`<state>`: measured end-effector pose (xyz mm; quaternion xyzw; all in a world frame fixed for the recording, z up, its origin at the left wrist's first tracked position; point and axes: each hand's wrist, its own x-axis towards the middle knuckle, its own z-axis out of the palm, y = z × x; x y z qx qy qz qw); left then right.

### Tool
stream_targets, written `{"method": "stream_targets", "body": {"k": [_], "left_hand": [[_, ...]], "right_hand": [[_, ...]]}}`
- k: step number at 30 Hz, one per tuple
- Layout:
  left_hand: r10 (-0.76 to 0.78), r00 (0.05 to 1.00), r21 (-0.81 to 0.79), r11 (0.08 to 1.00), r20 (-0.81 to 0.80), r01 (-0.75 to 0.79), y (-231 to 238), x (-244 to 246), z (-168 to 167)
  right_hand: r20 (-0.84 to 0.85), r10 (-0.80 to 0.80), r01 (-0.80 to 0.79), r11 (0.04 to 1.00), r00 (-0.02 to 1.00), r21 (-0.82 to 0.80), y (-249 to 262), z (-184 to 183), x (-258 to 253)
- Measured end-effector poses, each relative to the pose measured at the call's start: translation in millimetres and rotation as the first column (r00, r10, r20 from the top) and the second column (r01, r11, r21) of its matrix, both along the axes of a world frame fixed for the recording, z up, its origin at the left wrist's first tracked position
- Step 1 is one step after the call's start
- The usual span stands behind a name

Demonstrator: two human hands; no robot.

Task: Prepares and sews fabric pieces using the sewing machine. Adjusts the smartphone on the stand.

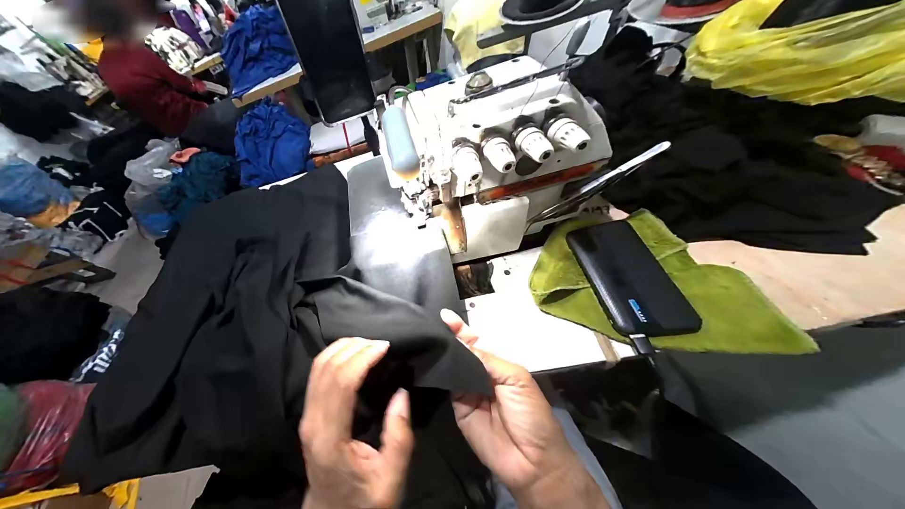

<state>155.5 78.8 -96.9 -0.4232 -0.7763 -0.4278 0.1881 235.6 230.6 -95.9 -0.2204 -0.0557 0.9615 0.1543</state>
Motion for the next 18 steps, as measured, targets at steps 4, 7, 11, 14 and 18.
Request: {"method": "stream_targets", "body": {"k": [4, 7, 11, 14, 18], "left_hand": [[0.218, 0.965, -0.001, 0.976, -0.145, -0.220, 37, 18, -22], [0.281, 0.951, 0.037, 0.960, -0.131, -0.279, 44, 6, -27], [0.102, 0.993, 0.102, 0.989, 0.063, -0.108, 11, -5, -20], [-0.093, 0.978, 0.218, 0.975, 0.188, 0.050, -16, -18, 18], [-0.260, 0.956, 0.221, 0.948, 0.134, 0.227, -11, -38, 88]], "right_hand": [[0.000, -0.034, 0.034, 0.999, 0.999, -0.020, -5, 6, -3], [-0.019, -0.027, 0.026, 0.999, 0.999, -0.031, -5, 8, 1], [-0.051, 0.019, -0.018, 1.000, 0.999, 0.003, -2, 4, 7], [-0.093, 0.116, -0.112, 0.993, 0.989, 0.043, -5, 1, 13], [-0.095, 0.372, -0.317, 0.877, 0.923, 0.360, 4, 0, 25]]}}
